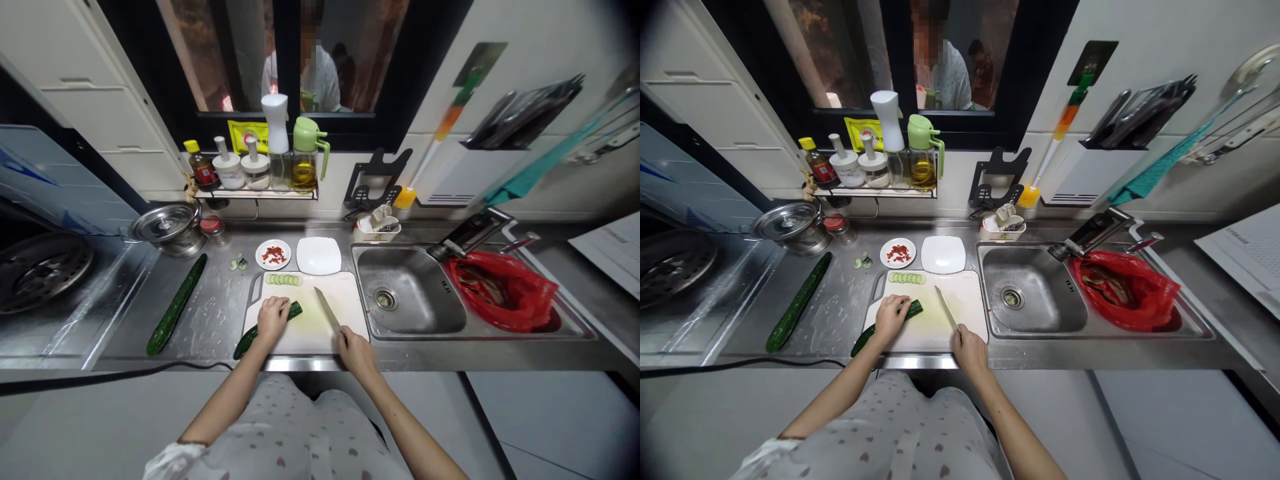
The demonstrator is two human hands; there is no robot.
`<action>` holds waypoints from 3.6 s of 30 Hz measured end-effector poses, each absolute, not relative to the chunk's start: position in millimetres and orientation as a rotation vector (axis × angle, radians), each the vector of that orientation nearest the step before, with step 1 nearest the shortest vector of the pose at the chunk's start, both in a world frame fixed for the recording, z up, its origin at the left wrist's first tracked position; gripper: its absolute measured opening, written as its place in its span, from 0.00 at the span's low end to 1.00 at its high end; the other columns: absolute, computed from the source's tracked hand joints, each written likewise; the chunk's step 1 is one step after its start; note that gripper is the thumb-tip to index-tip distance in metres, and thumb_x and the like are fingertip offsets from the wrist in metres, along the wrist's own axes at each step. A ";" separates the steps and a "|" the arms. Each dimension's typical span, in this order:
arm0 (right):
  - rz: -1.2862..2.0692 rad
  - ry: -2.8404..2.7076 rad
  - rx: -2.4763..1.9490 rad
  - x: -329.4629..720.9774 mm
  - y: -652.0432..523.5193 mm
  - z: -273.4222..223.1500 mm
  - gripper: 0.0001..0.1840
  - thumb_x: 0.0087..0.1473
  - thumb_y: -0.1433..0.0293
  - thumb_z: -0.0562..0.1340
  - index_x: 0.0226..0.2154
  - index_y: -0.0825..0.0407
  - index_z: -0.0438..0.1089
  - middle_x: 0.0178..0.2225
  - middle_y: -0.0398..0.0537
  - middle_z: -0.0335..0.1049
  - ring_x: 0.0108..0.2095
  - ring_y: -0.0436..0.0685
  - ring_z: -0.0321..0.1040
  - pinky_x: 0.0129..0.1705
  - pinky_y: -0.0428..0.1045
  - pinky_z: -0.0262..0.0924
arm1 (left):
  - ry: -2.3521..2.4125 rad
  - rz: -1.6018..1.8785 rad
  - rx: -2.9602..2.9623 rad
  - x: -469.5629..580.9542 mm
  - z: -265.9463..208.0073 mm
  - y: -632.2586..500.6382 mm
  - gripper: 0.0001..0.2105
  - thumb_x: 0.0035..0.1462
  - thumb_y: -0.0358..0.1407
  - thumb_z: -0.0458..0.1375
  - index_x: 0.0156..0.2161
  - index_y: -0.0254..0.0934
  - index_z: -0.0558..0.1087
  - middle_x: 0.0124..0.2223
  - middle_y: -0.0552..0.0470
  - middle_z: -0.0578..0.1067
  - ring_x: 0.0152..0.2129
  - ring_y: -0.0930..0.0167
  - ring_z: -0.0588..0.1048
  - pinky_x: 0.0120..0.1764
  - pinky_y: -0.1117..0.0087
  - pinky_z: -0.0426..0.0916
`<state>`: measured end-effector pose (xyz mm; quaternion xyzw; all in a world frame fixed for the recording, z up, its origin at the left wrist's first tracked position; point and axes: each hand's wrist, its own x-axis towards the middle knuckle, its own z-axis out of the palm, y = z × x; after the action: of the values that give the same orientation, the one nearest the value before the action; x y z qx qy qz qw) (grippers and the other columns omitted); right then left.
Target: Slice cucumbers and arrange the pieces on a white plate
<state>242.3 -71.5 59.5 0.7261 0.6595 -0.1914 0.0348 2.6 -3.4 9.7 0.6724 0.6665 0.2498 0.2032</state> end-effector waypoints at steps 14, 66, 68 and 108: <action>-0.711 1.984 2.181 221.4 -66.6 59.1 0.16 0.64 0.65 0.46 0.44 0.50 0.66 0.37 0.50 0.75 0.37 0.55 0.71 0.32 0.46 0.47 | 1.778 0.634 2.006 5.0 6.8 -6.9 0.13 0.62 0.40 0.52 0.45 0.40 0.76 0.42 0.46 0.75 0.44 0.64 0.70 0.49 0.63 0.62; -0.837 2.095 1.909 195.4 -51.6 98.2 0.16 0.62 0.72 0.47 0.44 0.57 0.66 0.40 0.59 0.74 0.42 0.60 0.71 0.38 0.48 0.54 | 1.706 0.567 2.112 6.0 5.8 -12.5 0.14 0.64 0.38 0.51 0.51 0.48 0.75 0.46 0.53 0.76 0.40 0.72 0.74 0.42 0.73 0.67; -0.839 2.092 1.910 195.5 -52.1 97.3 0.16 0.63 0.71 0.47 0.45 0.57 0.66 0.40 0.59 0.74 0.43 0.60 0.71 0.38 0.48 0.54 | 1.709 0.567 2.103 6.2 7.3 -12.9 0.14 0.63 0.38 0.52 0.51 0.49 0.75 0.46 0.53 0.76 0.40 0.72 0.74 0.41 0.73 0.68; -0.850 2.078 1.832 190.0 -48.3 94.6 0.16 0.61 0.75 0.48 0.45 0.57 0.67 0.41 0.60 0.74 0.44 0.60 0.71 0.39 0.48 0.57 | 1.642 0.584 2.116 6.2 3.1 -13.3 0.14 0.62 0.39 0.53 0.51 0.47 0.74 0.48 0.53 0.76 0.44 0.70 0.73 0.48 0.70 0.67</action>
<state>190.0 -48.3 94.6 0.6276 0.7117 -0.2912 0.1218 6.2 -13.3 3.1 0.7565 0.5870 0.2090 0.1988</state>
